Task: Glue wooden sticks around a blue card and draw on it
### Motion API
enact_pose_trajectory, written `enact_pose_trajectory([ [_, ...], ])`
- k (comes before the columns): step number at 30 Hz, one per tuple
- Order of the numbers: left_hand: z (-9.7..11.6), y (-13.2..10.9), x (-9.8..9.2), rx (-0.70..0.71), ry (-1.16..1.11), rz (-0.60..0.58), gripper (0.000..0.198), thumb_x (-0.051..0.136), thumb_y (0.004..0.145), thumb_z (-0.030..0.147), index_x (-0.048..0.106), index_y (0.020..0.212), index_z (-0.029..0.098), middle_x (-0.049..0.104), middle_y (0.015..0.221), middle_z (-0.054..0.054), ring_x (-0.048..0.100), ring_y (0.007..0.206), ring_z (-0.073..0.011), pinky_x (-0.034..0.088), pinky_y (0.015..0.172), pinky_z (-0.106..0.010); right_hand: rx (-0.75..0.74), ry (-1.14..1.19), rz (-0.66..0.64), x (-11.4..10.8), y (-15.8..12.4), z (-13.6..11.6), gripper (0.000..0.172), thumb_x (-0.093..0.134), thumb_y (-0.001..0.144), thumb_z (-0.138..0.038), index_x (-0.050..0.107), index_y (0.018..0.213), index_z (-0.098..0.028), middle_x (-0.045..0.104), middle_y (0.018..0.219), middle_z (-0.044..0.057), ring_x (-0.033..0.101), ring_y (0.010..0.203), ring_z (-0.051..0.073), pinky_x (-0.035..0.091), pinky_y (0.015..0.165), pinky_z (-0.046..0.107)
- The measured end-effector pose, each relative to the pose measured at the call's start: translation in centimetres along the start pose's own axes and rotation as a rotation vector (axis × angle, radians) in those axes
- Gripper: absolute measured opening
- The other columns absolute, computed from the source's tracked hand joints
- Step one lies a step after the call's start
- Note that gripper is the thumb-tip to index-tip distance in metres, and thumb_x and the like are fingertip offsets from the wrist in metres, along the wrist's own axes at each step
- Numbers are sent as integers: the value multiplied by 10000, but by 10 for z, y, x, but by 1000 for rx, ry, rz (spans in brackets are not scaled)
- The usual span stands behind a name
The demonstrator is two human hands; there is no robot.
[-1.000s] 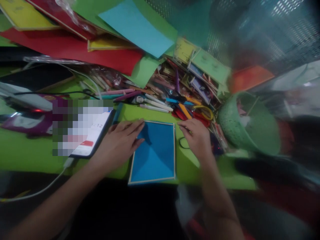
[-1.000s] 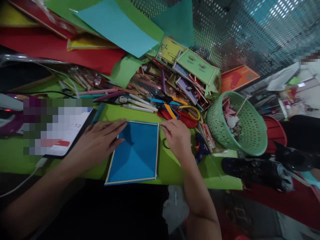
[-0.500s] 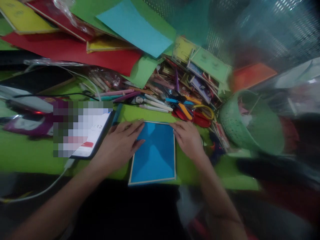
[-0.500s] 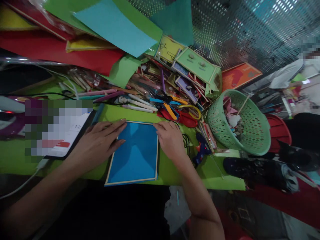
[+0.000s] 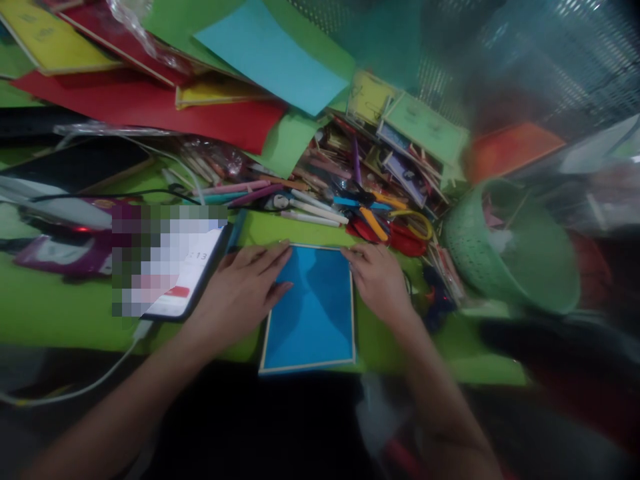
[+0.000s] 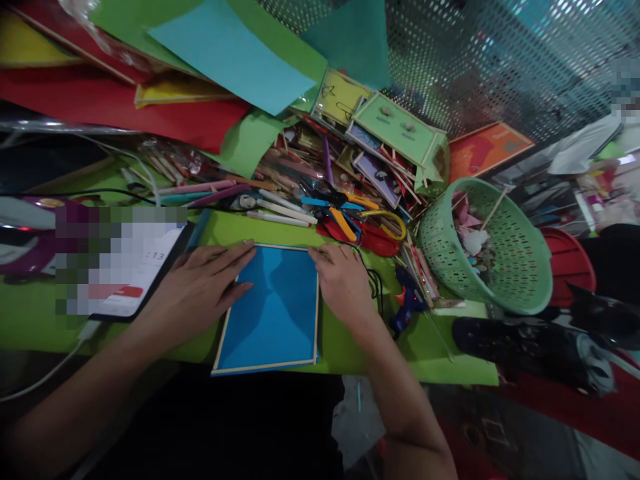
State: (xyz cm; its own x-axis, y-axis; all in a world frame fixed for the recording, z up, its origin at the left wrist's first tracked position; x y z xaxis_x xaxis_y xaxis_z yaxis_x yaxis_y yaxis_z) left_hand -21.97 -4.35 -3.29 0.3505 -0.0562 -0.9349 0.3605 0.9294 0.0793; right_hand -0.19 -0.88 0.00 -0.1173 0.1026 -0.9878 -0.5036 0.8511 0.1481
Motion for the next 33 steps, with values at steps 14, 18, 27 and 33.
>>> enact_pose_trajectory([
  [14, 0, 0, -4, 18, -12, 40, 577, 383, 1091, 468, 477, 1590, 195, 533, 1606, -79, 537, 1401, -382, 455, 1139, -612, 13, 27, -54, 0, 1, -1, 384, 501, 1050, -254, 683, 1380, -185, 721, 1239, 140, 598, 1089, 314, 469, 901, 458],
  [18, -5, 0, -11, 1, -35, 111, 554, 326, 1110, 408, 486, 1577, 156, 487, 1638, -110, 554, 1415, -327, 443, 1173, -525, 25, 40, -22, -2, -1, 2, 428, 481, 1066, -310, 629, 1437, -153, 717, 1257, 157, 598, 1111, 319, 469, 918, 457],
  [27, -2, 1, -13, -29, 31, 106, 492, 402, 1093, 378, 591, 1483, 145, 560, 1577, -120, 531, 1397, -359, 437, 1173, -562, -41, 34, -18, 1, 4, -17, 431, 467, 1075, -316, 606, 1466, -202, 681, 1346, 156, 589, 1174, 327, 462, 955, 478],
  [33, 2, 3, -13, -32, 71, 79, 481, 440, 1084, 375, 573, 1492, 159, 558, 1576, -114, 510, 1400, -376, 450, 1154, -593, -52, 56, -66, 12, 8, -23, 442, 520, 1055, -309, 594, 1479, -209, 678, 1369, 141, 580, 1201, 324, 459, 969, 473],
])
Point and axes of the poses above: each hand's wrist, its own y-axis towards the middle knuckle, its own x-axis out of the palm, z = x × y, the point moved 7 cm from there along y, towards the middle knuckle
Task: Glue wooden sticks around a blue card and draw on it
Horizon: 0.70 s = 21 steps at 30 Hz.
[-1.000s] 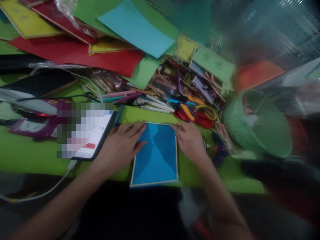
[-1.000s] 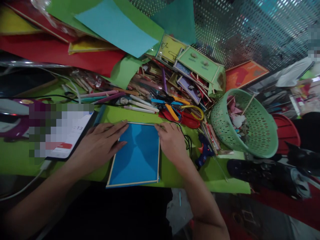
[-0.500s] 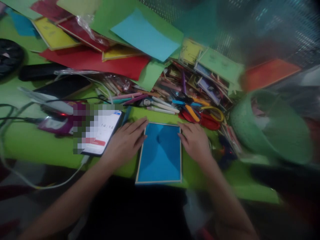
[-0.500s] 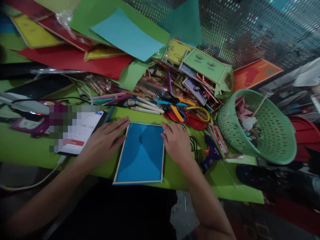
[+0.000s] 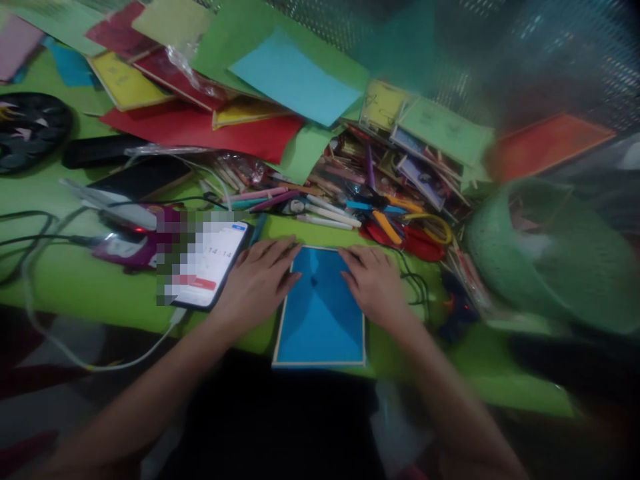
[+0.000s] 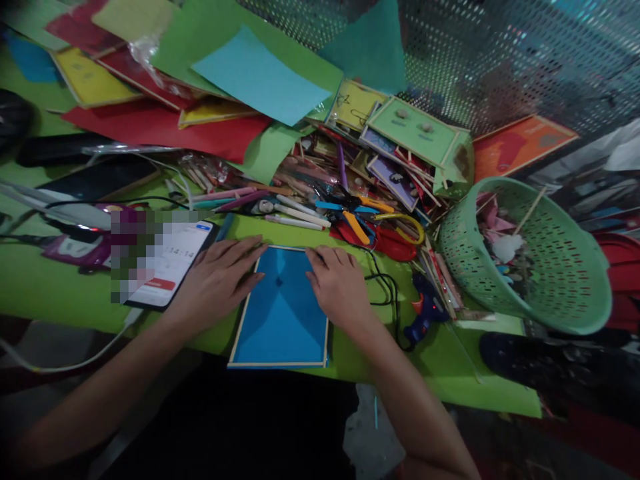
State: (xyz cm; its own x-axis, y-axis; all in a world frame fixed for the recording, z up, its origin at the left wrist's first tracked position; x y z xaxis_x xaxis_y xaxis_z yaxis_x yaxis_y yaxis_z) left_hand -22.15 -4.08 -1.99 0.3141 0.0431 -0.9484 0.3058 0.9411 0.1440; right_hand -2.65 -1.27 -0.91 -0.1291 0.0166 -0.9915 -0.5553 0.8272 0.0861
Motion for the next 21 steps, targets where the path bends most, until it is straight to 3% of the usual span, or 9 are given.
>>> enact_pose_trajectory([
  [13, -1, 2, -2, -24, 18, 1, 457, 457, 1073, 374, 606, 1474, 215, 573, 1559, -112, 499, 1421, -369, 453, 1138, -585, -12, -10, -24, 0, 2, -9, 446, 514, 1053, -327, 599, 1463, -173, 690, 1367, 166, 591, 1174, 332, 454, 959, 478],
  [21, -5, 0, -5, -58, 19, 70, 472, 410, 1090, 385, 595, 1486, 207, 507, 1625, -96, 475, 1437, -371, 445, 1152, -574, 95, 47, 165, -25, -12, 28, 457, 431, 1079, -356, 610, 1464, -186, 702, 1276, 161, 590, 1166, 334, 455, 950, 480],
])
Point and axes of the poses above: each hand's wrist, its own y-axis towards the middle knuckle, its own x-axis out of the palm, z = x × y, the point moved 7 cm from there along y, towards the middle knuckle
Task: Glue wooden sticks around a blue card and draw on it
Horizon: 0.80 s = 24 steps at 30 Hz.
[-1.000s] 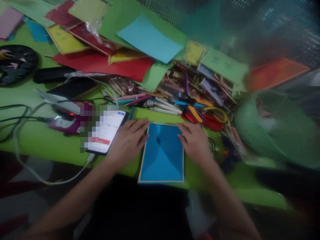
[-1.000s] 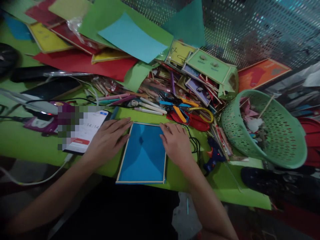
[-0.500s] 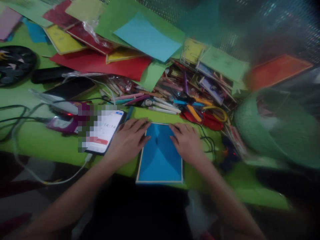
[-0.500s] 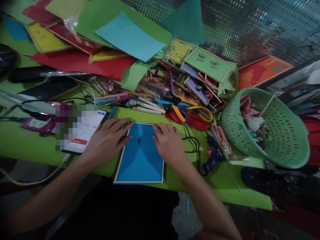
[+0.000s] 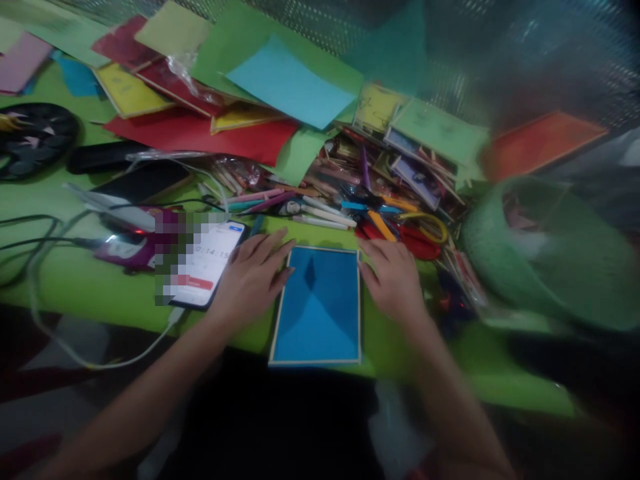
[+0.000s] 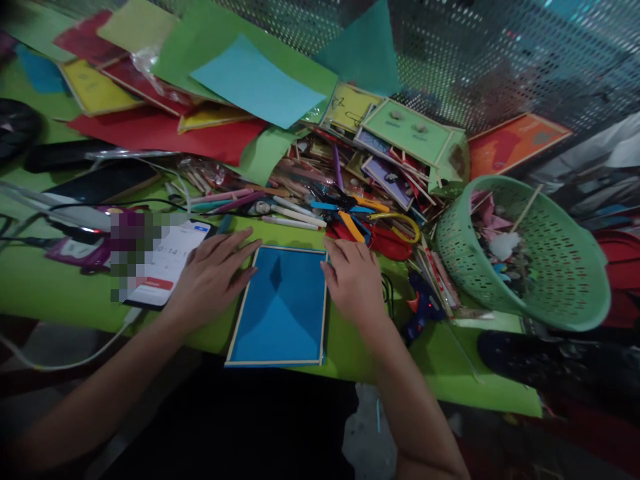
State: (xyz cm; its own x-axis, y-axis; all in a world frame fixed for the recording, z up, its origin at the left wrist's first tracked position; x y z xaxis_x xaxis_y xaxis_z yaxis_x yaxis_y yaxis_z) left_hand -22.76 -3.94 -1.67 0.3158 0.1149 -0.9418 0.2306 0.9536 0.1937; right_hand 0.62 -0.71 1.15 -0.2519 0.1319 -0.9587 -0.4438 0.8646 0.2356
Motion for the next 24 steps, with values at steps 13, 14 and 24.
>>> enact_pose_trajectory([
  [13, 2, -2, 6, 54, 60, -36, 454, 406, 1092, 388, 575, 1495, 266, 502, 1630, -82, 472, 1458, -364, 458, 1125, -579, -4, -14, -146, 11, -2, -6, 387, 508, 1061, -292, 671, 1392, -174, 692, 1311, 150, 593, 1171, 325, 478, 950, 480],
  [14, 2, -1, 6, 53, 61, -38, 454, 404, 1093, 389, 571, 1499, 271, 507, 1626, -82, 472, 1460, -361, 457, 1126, -576, -3, -15, -143, 11, -2, -7, 382, 514, 1059, -290, 675, 1386, -175, 695, 1307, 150, 595, 1169, 326, 483, 942, 477],
  [24, 5, 1, 6, 88, 90, 10, 456, 439, 1082, 408, 633, 1434, 192, 548, 1589, -108, 487, 1447, -370, 453, 1130, -563, 21, -40, -200, 12, -2, -9, 411, 548, 1042, -299, 653, 1415, -163, 681, 1337, 154, 575, 1196, 325, 479, 975, 478],
])
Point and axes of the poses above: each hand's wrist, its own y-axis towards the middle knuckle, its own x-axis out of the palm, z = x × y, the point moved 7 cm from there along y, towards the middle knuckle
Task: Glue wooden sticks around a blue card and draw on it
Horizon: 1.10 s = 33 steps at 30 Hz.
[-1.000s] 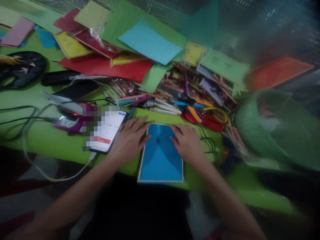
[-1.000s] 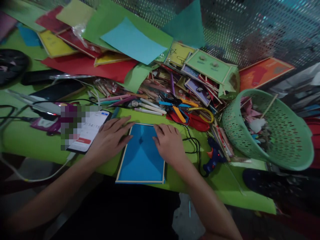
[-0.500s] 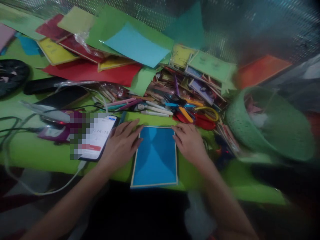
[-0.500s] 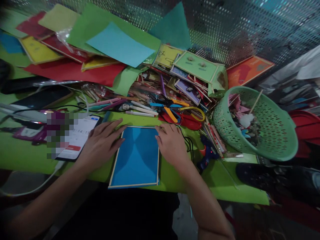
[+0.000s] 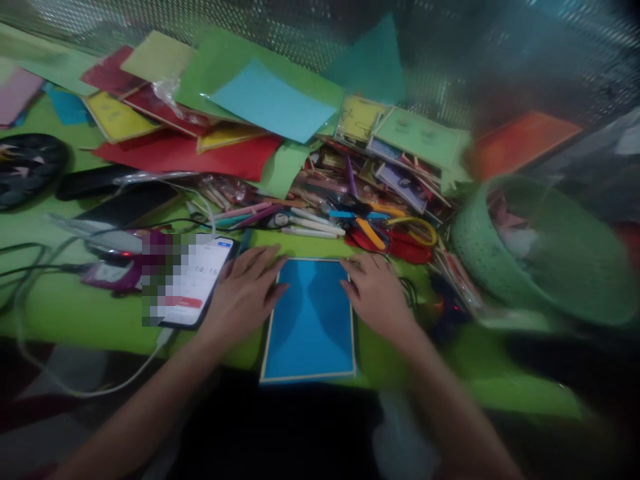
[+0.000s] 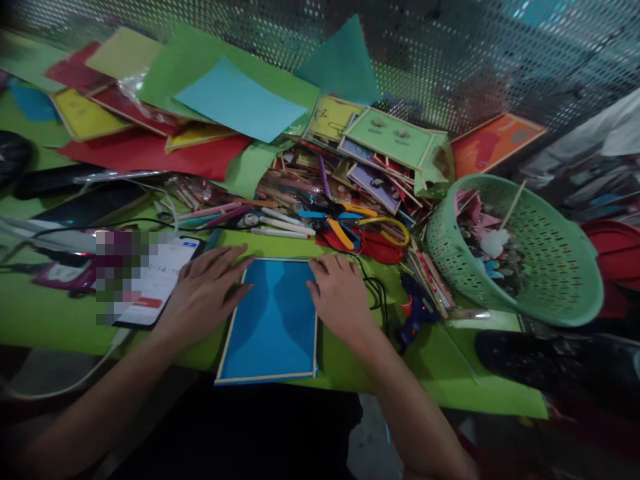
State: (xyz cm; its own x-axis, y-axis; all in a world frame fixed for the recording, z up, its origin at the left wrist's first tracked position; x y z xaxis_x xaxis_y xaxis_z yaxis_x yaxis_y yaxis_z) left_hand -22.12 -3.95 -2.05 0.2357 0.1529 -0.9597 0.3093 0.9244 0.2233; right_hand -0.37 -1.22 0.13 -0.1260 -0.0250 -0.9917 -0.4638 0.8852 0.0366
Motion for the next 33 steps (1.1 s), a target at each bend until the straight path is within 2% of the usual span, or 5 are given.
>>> enact_pose_trajectory([
  [5, 0, -4, 1, -2, -25, 32, 484, 455, 1081, 404, 573, 1496, 186, 510, 1621, -112, 463, 1475, -360, 423, 1180, -555, -5, 2, 29, 0, 0, -4, 445, 478, 1071, -321, 613, 1463, -158, 654, 1395, 167, 566, 1226, 339, 472, 1001, 495],
  [12, 0, -4, 2, -4, -11, 9, 472, 446, 1085, 409, 581, 1489, 204, 488, 1639, -99, 457, 1474, -369, 445, 1154, -566, -47, 15, -30, 9, 2, -17, 497, 482, 1071, -354, 543, 1525, -161, 615, 1475, 148, 550, 1284, 326, 471, 1056, 478],
  [21, 2, -3, 4, 9, 23, -23, 505, 429, 1087, 432, 572, 1497, 174, 500, 1629, -113, 462, 1473, -383, 465, 1123, -588, -22, 7, -54, 15, 3, -18, 498, 460, 1072, -352, 538, 1529, -170, 615, 1482, 143, 546, 1279, 329, 470, 1056, 492],
  [33, -1, -8, 0, -1, -14, 41, 503, 415, 1090, 456, 604, 1466, 181, 531, 1605, -103, 481, 1455, -376, 475, 1099, -564, 1, 9, -48, 9, 1, -11, 526, 419, 1087, -377, 508, 1558, -159, 588, 1522, 143, 519, 1317, 337, 437, 1076, 486],
])
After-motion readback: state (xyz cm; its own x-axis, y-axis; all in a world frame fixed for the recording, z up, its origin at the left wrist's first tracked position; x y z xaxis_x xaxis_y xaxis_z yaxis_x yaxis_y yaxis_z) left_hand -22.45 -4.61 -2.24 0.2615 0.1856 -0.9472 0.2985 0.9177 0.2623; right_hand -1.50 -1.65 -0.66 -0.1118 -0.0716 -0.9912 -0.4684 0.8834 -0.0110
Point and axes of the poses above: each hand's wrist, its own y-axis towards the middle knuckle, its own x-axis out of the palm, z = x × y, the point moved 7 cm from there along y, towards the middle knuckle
